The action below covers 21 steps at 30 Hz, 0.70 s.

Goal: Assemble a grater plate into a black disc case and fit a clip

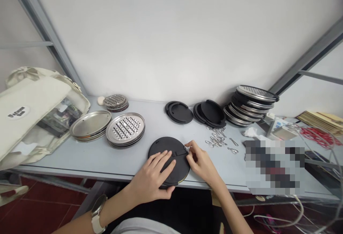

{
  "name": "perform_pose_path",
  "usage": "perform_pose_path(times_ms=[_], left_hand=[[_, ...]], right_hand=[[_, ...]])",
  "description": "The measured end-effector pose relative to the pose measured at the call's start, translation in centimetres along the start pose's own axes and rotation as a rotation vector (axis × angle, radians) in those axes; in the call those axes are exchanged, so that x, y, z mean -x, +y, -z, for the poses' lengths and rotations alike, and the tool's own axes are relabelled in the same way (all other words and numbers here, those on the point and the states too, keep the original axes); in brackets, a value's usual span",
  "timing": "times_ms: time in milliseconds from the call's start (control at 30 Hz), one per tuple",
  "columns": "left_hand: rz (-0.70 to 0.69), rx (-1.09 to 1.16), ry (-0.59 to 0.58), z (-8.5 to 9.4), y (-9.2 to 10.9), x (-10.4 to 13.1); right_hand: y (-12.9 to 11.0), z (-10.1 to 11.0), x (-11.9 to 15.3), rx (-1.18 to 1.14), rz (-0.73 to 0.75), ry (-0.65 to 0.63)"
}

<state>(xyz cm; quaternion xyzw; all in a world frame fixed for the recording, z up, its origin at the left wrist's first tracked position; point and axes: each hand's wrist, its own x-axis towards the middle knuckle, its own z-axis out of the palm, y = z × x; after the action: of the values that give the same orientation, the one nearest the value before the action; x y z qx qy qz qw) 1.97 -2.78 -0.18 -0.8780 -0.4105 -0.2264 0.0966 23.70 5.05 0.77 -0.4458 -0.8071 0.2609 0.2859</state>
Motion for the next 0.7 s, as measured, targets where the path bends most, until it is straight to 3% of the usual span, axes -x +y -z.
perform_pose_path(times_ms=[700], left_hand=[[0.001,-0.001,-0.003,0.19,0.08,-0.04]], right_hand=[[-0.22,-0.07,-0.07,0.053,-0.001,-0.017]])
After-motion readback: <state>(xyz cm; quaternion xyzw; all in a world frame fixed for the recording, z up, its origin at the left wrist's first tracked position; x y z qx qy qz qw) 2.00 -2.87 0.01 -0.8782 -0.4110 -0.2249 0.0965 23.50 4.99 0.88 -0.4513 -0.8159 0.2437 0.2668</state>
